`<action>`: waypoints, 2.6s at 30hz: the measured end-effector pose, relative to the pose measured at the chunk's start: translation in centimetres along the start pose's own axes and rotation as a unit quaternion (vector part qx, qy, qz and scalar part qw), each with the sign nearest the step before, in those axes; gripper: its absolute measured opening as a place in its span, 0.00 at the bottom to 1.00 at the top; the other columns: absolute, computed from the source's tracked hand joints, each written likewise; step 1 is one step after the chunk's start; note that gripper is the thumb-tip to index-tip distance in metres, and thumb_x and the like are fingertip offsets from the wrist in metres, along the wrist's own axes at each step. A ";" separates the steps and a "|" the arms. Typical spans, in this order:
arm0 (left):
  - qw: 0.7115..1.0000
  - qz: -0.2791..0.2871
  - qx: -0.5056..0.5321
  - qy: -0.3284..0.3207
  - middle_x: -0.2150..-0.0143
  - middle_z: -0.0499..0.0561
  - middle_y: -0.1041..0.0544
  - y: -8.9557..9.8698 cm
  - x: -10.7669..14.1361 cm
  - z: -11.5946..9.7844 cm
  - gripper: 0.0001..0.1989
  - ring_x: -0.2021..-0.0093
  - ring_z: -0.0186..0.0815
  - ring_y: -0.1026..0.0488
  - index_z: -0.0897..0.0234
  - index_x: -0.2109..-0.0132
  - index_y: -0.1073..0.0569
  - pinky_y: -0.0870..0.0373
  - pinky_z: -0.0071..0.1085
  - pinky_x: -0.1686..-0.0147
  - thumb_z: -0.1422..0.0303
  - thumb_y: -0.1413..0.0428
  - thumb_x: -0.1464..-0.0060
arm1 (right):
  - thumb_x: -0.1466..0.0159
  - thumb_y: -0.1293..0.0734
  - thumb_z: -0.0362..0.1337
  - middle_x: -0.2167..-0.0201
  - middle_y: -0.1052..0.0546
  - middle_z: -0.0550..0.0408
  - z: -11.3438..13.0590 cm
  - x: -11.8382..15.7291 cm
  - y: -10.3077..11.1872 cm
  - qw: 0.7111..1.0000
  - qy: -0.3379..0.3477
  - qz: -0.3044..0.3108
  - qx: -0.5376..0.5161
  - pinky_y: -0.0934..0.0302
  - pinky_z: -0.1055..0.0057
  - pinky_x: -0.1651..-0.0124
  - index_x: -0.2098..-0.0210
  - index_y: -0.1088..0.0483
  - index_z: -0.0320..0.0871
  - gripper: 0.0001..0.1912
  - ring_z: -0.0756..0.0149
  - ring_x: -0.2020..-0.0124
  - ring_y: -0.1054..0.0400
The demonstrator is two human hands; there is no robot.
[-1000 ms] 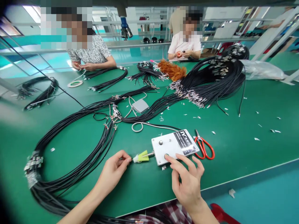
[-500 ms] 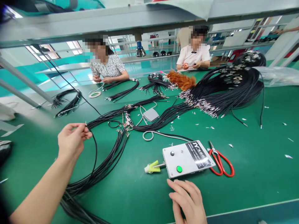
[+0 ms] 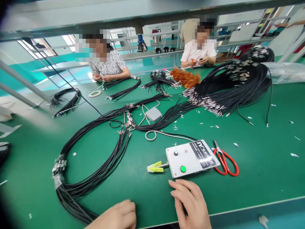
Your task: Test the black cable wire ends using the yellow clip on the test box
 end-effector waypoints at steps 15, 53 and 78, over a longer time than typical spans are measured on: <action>0.901 -0.058 0.389 0.185 0.69 0.46 0.32 4.2 -1.0 -1.1 0.02 0.66 0.36 0.36 0.61 0.70 0.34 0.37 0.29 0.62 0.72 0.47 0.52 | 0.30 0.41 0.45 0.66 0.20 0.52 4.3 -1.1 -1.7 0.851 -0.354 0.161 -0.353 0.30 0.69 0.58 0.63 0.26 0.44 0.16 0.64 0.65 0.23; 0.804 -0.238 0.507 0.198 0.77 0.46 0.30 4.2 -3.9 -2.7 0.11 0.75 0.32 0.34 0.65 0.70 0.29 0.37 0.27 0.71 0.62 0.44 0.45 | 0.42 0.27 0.50 0.79 0.31 0.62 5.2 -3.7 -4.9 0.632 -0.507 0.052 -0.583 0.47 0.75 0.70 0.69 0.30 0.42 0.18 0.74 0.76 0.42; 0.784 -0.330 0.478 0.217 0.78 0.44 0.33 2.4 -3.5 -2.0 0.12 0.81 0.28 0.39 0.64 0.68 0.26 0.45 0.23 0.81 0.60 0.42 0.43 | 0.34 0.37 0.40 0.77 0.33 0.62 4.7 -5.2 -3.3 0.821 -0.383 0.218 -0.363 0.43 0.73 0.69 0.71 0.34 0.44 0.11 0.71 0.75 0.40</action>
Point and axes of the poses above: each hand's wrist, its own x-axis away from the middle knuckle, its own y-axis out of the back of the hand, z = x × y, the point moved 2 cm from there along -x, towards the middle knuckle
